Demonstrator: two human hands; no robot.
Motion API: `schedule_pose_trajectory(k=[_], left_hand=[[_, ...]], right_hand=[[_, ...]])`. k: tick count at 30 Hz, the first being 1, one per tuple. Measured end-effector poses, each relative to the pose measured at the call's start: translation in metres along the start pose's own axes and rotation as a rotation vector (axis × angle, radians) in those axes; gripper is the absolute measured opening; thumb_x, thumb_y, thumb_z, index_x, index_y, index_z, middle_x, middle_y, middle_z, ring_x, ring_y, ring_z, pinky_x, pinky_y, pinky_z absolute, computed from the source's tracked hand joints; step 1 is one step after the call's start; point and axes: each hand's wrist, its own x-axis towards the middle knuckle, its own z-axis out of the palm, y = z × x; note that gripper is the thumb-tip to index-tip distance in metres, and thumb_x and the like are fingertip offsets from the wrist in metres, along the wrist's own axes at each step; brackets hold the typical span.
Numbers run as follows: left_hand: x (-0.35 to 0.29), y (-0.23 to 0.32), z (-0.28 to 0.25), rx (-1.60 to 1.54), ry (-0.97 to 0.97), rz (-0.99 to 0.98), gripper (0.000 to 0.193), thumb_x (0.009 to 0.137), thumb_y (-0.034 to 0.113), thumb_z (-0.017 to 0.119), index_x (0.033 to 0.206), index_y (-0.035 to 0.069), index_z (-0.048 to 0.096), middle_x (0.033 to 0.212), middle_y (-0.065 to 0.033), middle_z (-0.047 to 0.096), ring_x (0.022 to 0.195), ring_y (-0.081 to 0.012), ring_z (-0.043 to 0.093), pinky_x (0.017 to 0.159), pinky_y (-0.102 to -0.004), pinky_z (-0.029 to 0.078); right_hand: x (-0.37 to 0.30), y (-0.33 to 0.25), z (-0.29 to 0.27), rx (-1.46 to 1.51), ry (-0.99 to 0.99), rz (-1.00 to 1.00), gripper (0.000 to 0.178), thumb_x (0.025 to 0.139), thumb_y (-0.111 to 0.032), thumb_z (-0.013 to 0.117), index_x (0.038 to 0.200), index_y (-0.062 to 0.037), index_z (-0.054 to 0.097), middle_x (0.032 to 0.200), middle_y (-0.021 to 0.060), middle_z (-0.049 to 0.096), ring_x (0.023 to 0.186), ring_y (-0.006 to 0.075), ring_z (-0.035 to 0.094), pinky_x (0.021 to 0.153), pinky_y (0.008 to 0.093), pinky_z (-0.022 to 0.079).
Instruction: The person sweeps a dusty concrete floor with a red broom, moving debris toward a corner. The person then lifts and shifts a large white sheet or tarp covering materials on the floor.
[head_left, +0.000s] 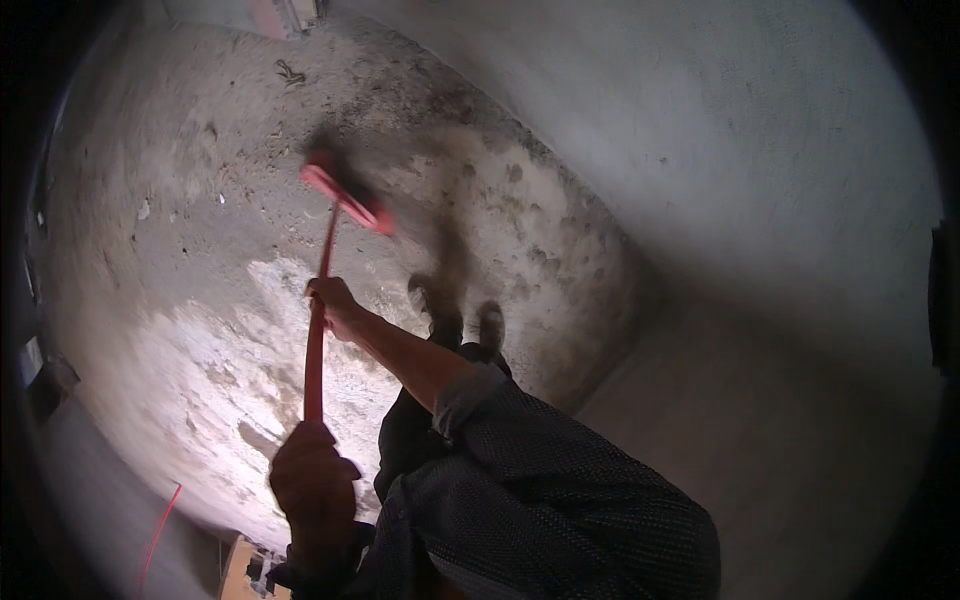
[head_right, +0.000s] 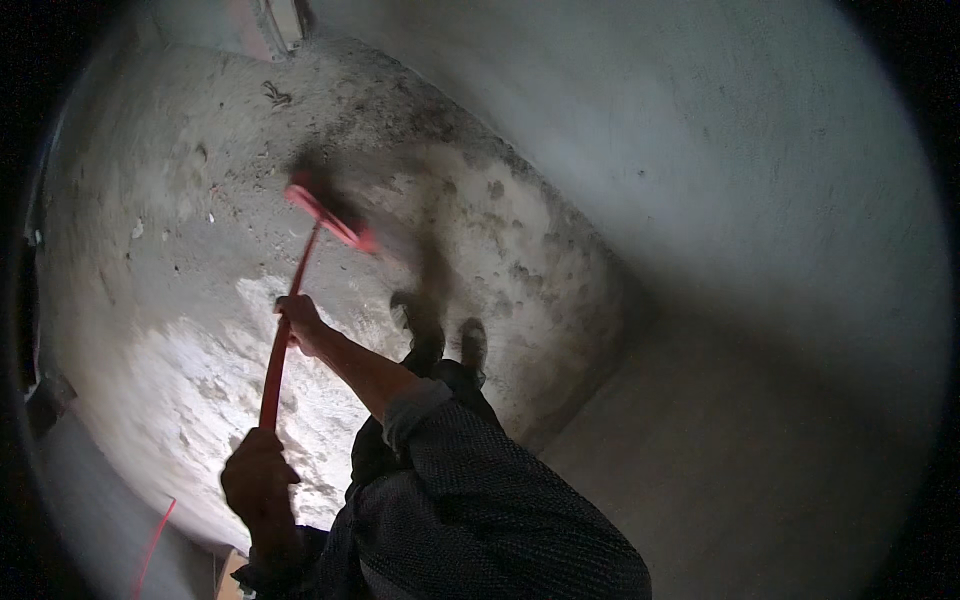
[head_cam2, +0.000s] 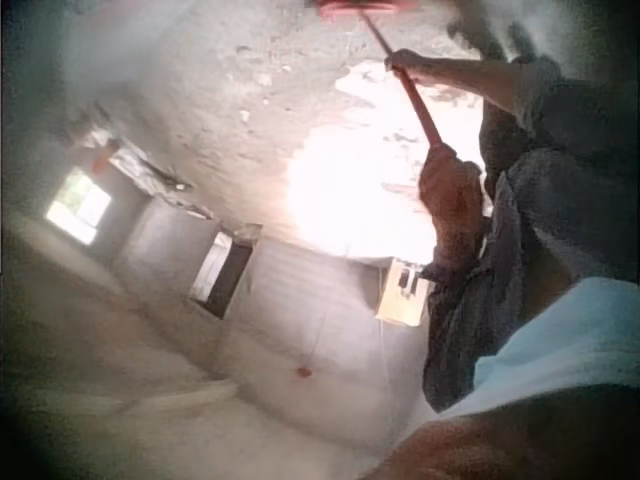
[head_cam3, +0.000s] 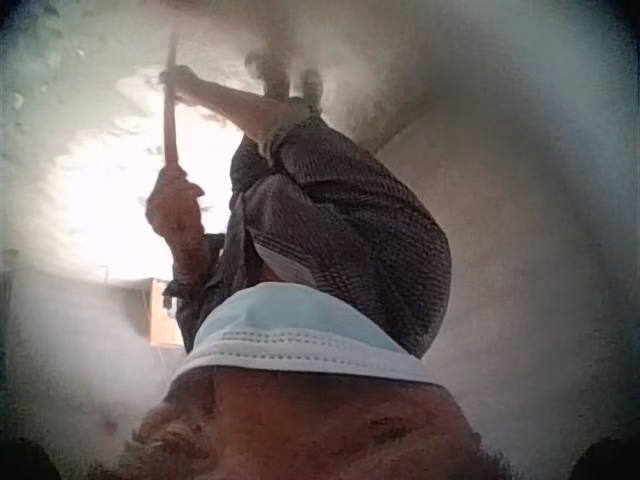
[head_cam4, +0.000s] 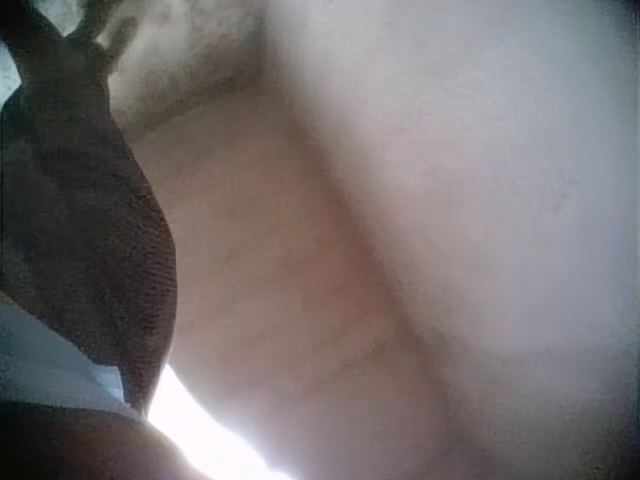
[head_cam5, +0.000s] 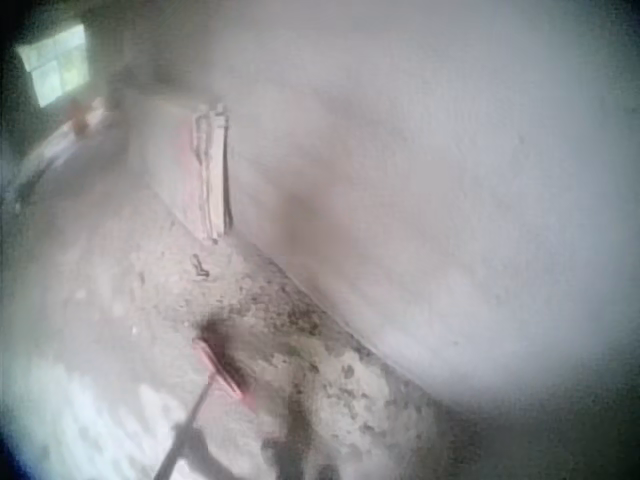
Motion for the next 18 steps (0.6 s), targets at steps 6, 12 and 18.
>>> schedule_pose_trajectory(k=[6, 12, 18], left_hand=[[0.017, 0.033, -0.001, -0.072, -0.019, 0.234, 0.016, 0.067, 0.007, 0.062, 0.055, 0.004, 0.052, 0.047, -0.0021, 0.039, 0.042, -0.0194, 0.042, 0.047, -0.0309, 0.034], [0.015, 0.037, -0.016, -0.257, 0.084, 0.021, 0.017, 0.067, 0.01, 0.06, 0.054, 0.0, 0.054, 0.053, -0.0086, 0.047, 0.052, -0.027, 0.054, 0.054, -0.0379, 0.045], [0.061, -0.006, 0.036, -0.623, -0.26, 0.014, 0.022, 0.077, 0.008, 0.059, 0.058, -0.002, 0.056, 0.055, -0.01, 0.055, 0.056, -0.0268, 0.059, 0.068, -0.0411, 0.053]], right_hand=[[-0.018, -0.029, 0.032, -0.048, -0.087, -0.108, 0.02, 0.079, -0.015, 0.064, 0.062, -0.0113, 0.053, 0.056, 0.0013, 0.046, 0.05, 0.0134, 0.043, 0.048, 0.0324, 0.033], [-0.083, -0.075, -0.012, -0.037, 0.334, -0.171, 0.02, 0.082, -0.02, 0.066, 0.068, -0.0136, 0.054, 0.06, -0.0008, 0.047, 0.049, 0.0134, 0.043, 0.045, 0.0322, 0.034], [-0.12, -0.105, -0.169, 0.171, 0.528, -0.397, 0.014, 0.083, -0.013, 0.061, 0.072, -0.0123, 0.052, 0.063, 0.0012, 0.048, 0.059, 0.0174, 0.051, 0.05, 0.035, 0.04]])
